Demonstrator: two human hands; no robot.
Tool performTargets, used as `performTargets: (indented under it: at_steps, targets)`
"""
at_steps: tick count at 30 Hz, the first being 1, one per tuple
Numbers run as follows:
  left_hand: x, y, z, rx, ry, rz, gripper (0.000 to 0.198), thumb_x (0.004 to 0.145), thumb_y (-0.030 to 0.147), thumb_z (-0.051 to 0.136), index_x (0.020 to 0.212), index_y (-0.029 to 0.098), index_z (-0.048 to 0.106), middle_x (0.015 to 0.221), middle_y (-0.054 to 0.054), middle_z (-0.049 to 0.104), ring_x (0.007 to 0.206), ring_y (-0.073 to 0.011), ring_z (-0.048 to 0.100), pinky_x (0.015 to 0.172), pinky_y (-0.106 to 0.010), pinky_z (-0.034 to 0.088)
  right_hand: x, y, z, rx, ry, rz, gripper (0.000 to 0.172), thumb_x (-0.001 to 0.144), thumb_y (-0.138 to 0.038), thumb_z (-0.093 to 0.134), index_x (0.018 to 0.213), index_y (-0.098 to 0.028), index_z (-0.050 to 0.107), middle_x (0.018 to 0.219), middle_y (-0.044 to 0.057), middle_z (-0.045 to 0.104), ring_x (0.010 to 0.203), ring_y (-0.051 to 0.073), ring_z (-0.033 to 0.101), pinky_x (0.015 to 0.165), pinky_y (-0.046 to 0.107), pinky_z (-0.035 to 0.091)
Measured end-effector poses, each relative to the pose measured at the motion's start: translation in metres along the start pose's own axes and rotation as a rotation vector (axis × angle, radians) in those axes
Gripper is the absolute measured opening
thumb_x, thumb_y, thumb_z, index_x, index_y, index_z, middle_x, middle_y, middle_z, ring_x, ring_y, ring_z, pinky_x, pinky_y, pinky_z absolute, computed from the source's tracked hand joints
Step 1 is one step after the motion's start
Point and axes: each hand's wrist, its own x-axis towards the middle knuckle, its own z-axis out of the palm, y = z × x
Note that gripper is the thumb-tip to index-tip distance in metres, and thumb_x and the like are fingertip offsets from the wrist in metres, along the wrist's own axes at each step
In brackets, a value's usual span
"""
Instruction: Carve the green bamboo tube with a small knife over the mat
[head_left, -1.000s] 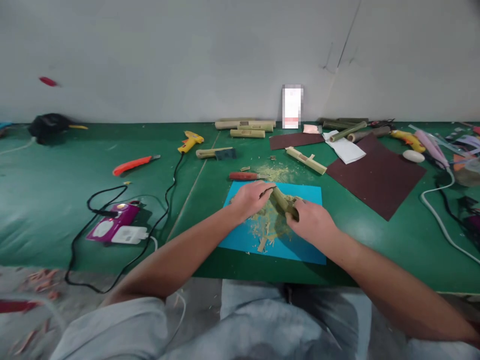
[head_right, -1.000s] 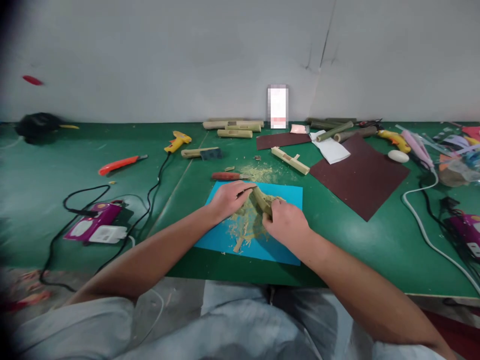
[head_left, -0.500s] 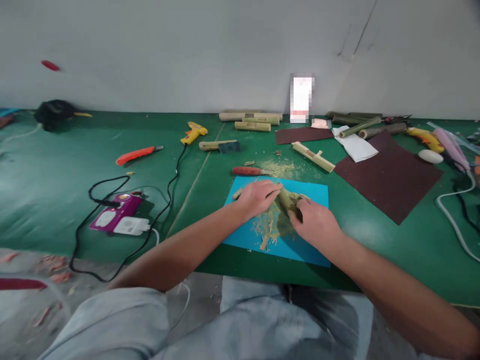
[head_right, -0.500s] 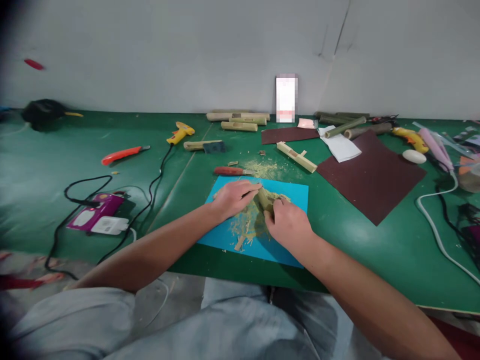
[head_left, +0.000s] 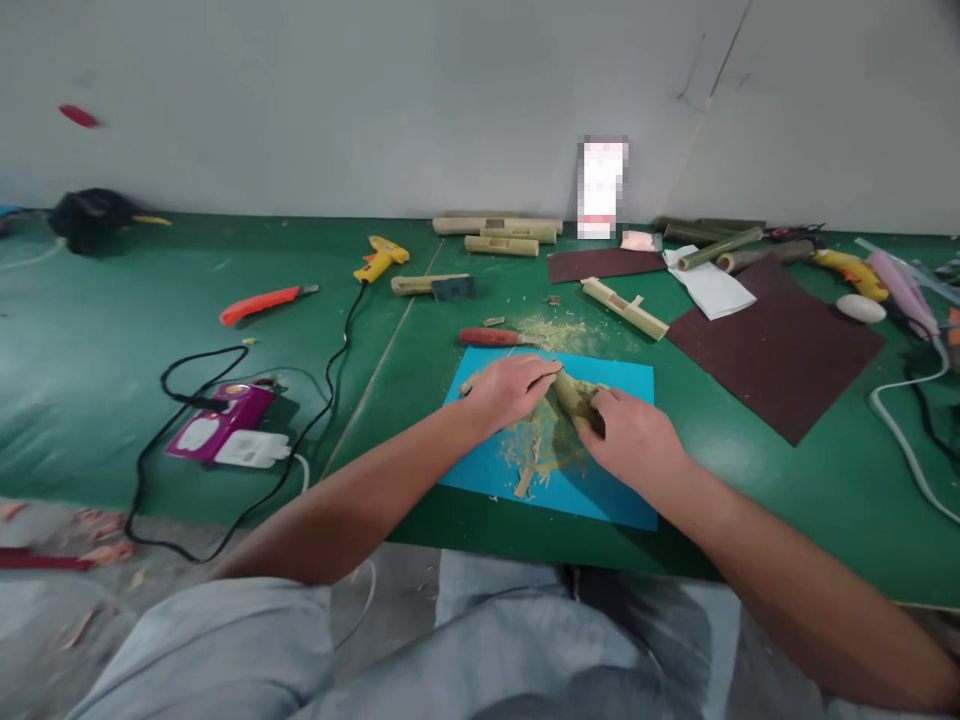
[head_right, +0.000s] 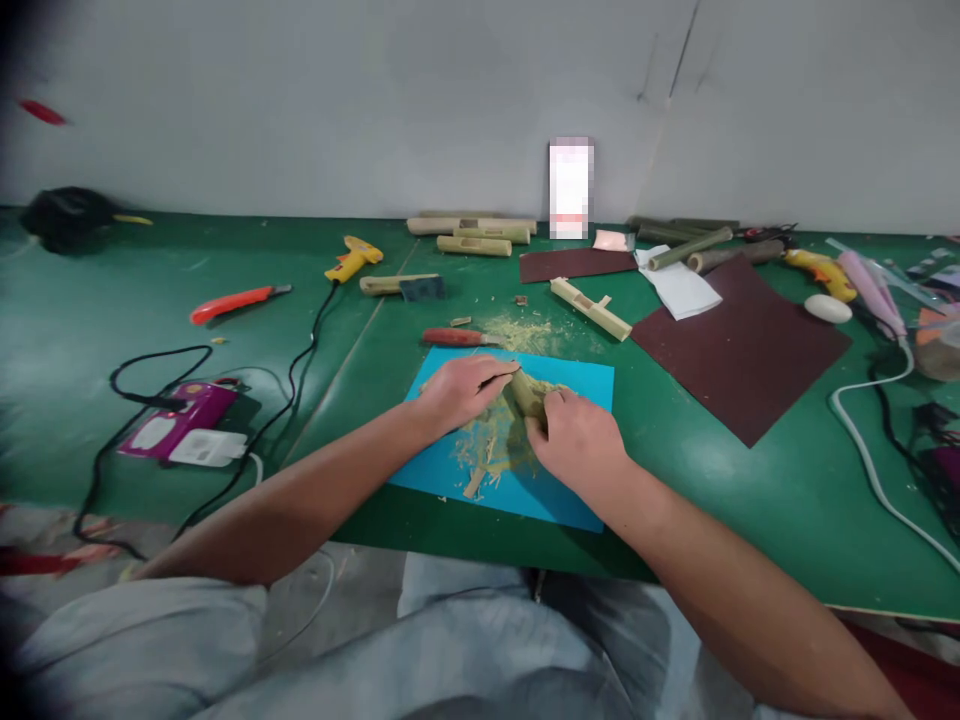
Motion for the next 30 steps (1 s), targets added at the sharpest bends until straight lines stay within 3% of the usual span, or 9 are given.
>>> performTargets:
  at_steps: [4, 8, 12, 19, 30]
  targets:
    - [0.001, 0.0, -0.001, 0.018, -0.011, -0.011, 0.028, 0.101, 0.03, 0.051, 0.117, 0.019, 0.072, 0.104, -0.008, 0.075, 0.093, -0.0222, 0.072, 0.077, -0.032, 0.058, 0.007, 0.015, -0.007, 0.0, 0.084, 0.026, 0.028, 0.097, -0.039, 0.046, 0.095, -0.019, 0.066, 0.098, 0.009, 0.068, 0.086, 0.022, 0.061, 0.068, 0.033, 0.038]
    - [0.001, -0.002, -0.003, 0.032, -0.024, 0.009, 0.03, 0.101, 0.031, 0.051, 0.118, 0.018, 0.071, 0.103, -0.009, 0.075, 0.09, -0.0225, 0.072, 0.074, -0.032, 0.057, 0.025, 0.048, -0.013, -0.065, 0.211, 0.069, 0.027, 0.095, -0.026, 0.045, 0.106, -0.014, 0.066, 0.11, 0.015, 0.066, 0.103, 0.028, 0.058, 0.08, 0.036, 0.04]
    - [0.002, -0.001, -0.004, 0.057, -0.016, 0.031, 0.03, 0.101, 0.031, 0.05, 0.118, 0.018, 0.071, 0.106, -0.009, 0.075, 0.091, -0.0222, 0.072, 0.075, -0.032, 0.058, 0.039, 0.072, -0.011, -0.124, 0.154, 0.144, 0.03, 0.091, -0.024, 0.049, 0.113, -0.013, 0.066, 0.114, 0.016, 0.065, 0.105, 0.031, 0.055, 0.083, 0.038, 0.04]
    - [0.001, 0.0, -0.005, 0.092, -0.02, 0.048, 0.03, 0.101, 0.031, 0.05, 0.119, 0.018, 0.071, 0.104, -0.009, 0.076, 0.09, -0.0228, 0.072, 0.073, -0.032, 0.057, 0.043, 0.077, -0.004, -0.153, 0.109, 0.12, 0.032, 0.086, -0.014, 0.047, 0.111, -0.012, 0.067, 0.112, 0.016, 0.065, 0.103, 0.029, 0.055, 0.086, 0.036, 0.04]
    - [0.001, 0.0, -0.004, 0.105, -0.034, 0.041, 0.032, 0.103, 0.032, 0.048, 0.122, 0.019, 0.069, 0.106, -0.009, 0.075, 0.093, -0.0222, 0.071, 0.075, -0.031, 0.057, 0.046, 0.084, 0.002, -0.099, 0.108, 0.106, 0.032, 0.088, -0.012, 0.042, 0.104, -0.016, 0.07, 0.105, 0.013, 0.069, 0.099, 0.026, 0.057, 0.082, 0.034, 0.039]
